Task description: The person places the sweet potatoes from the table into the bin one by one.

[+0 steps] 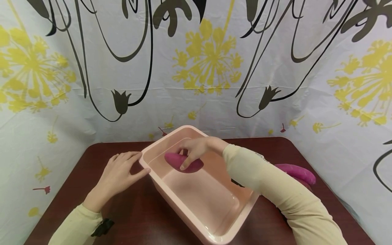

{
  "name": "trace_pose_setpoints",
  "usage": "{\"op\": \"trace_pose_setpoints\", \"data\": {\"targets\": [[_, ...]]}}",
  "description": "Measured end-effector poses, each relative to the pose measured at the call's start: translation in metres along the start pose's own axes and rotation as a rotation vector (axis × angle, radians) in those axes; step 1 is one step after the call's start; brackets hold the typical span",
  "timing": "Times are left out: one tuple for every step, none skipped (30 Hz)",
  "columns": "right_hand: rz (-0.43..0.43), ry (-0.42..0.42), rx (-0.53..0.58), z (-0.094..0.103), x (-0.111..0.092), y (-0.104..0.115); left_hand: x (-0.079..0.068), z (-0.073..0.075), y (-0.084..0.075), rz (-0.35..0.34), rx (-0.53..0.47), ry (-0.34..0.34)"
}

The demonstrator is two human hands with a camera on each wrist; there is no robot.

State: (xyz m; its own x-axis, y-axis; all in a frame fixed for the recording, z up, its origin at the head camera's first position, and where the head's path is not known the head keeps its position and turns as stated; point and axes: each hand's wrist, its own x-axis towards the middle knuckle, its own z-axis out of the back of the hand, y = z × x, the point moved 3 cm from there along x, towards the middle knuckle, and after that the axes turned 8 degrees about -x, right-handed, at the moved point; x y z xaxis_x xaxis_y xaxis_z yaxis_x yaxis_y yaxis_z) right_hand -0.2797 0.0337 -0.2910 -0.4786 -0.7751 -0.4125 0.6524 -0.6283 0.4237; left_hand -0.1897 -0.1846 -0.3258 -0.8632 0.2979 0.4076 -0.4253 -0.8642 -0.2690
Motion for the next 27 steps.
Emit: {"op": "trace_pose_setpoints", "data": {"targets": [[-0.008, 0.009, 0.005, -0.002, 0.002, -0.001, 0.000, 0.000, 0.000, 0.000, -0.001, 0.000], [-0.020, 0.018, 0.016, -0.003, 0.003, -0.001, 0.000, 0.000, 0.000, 0.000, -0.001, 0.001], [-0.036, 0.028, 0.027, -0.005, 0.005, -0.002, 0.000, 0.000, 0.000, 0.000, -0.001, 0.002], [-0.047, 0.038, 0.035, -0.006, 0.006, -0.003, 0.000, -0.001, 0.000, 0.000, -0.002, 0.001], [-0.058, 0.049, 0.049, -0.008, 0.008, -0.004, 0.000, -0.001, 0.000, -0.001, -0.002, 0.000], [-0.068, 0.059, 0.060, -0.010, 0.009, -0.004, 0.000, -0.001, 0.001, -0.002, -0.003, -0.001], [-0.073, 0.067, 0.073, -0.011, 0.010, -0.005, 0.000, -0.001, 0.001, -0.004, -0.002, -0.002], [-0.077, 0.074, 0.085, -0.013, 0.011, -0.005, 0.000, -0.001, 0.001, -0.004, -0.002, -0.003], [-0.081, 0.080, 0.091, -0.015, 0.013, -0.006, 0.000, -0.001, 0.001, -0.005, -0.001, -0.003], [-0.085, 0.087, 0.096, -0.016, 0.014, -0.007, 0.000, -0.001, 0.001, -0.006, -0.001, -0.004], [-0.089, 0.092, 0.093, -0.018, 0.015, -0.008, 0.000, -0.001, 0.001, -0.006, 0.000, -0.004], [-0.093, 0.098, 0.091, -0.020, 0.016, -0.008, 0.001, -0.001, 0.001, -0.005, 0.000, -0.003], [-0.098, 0.102, 0.092, -0.021, 0.017, -0.009, 0.001, -0.001, 0.001, -0.005, 0.001, -0.002], [-0.101, 0.107, 0.087, -0.023, 0.018, -0.010, 0.001, -0.001, 0.001, -0.003, 0.002, 0.000], [-0.102, 0.113, 0.077, -0.025, 0.019, -0.011, 0.001, -0.001, 0.001, -0.001, 0.002, 0.002], [-0.105, 0.119, 0.070, -0.027, 0.020, -0.011, 0.001, -0.001, 0.000, 0.001, 0.003, 0.004], [-0.107, 0.124, 0.062, -0.029, 0.022, -0.012, 0.000, -0.001, 0.000, 0.002, 0.004, 0.006], [-0.109, 0.129, 0.060, -0.030, 0.023, -0.012, 0.000, -0.001, 0.000, 0.005, 0.006, 0.008], [-0.109, 0.133, 0.054, -0.032, 0.024, -0.013, 0.000, 0.000, 0.000, 0.008, 0.008, 0.010], [-0.110, 0.140, 0.049, -0.035, 0.026, -0.013, 0.000, 0.000, 0.000, 0.011, 0.007, 0.011], [-0.110, 0.150, 0.049, -0.037, 0.027, -0.013, 0.000, 0.000, 0.000, 0.014, 0.008, 0.013], [-0.111, 0.157, 0.052, -0.039, 0.028, -0.013, 0.000, 0.000, 0.000, 0.016, 0.009, 0.014], [-0.110, 0.162, 0.043, -0.042, 0.029, -0.013, 0.000, 0.000, 0.000, 0.017, 0.009, 0.015], [-0.111, 0.169, 0.041, -0.044, 0.031, -0.013, 0.000, 0.000, 0.000, 0.019, 0.008, 0.015], [-0.113, 0.178, 0.040, -0.047, 0.032, -0.012, 0.000, 0.000, 0.000, 0.018, 0.008, 0.015], [-0.119, 0.186, 0.045, -0.049, 0.033, -0.012, 0.001, 0.000, 0.000, 0.015, 0.007, 0.015], [-0.127, 0.193, 0.050, -0.052, 0.034, -0.011, 0.001, 0.000, 0.000, 0.013, 0.008, 0.014]]}}
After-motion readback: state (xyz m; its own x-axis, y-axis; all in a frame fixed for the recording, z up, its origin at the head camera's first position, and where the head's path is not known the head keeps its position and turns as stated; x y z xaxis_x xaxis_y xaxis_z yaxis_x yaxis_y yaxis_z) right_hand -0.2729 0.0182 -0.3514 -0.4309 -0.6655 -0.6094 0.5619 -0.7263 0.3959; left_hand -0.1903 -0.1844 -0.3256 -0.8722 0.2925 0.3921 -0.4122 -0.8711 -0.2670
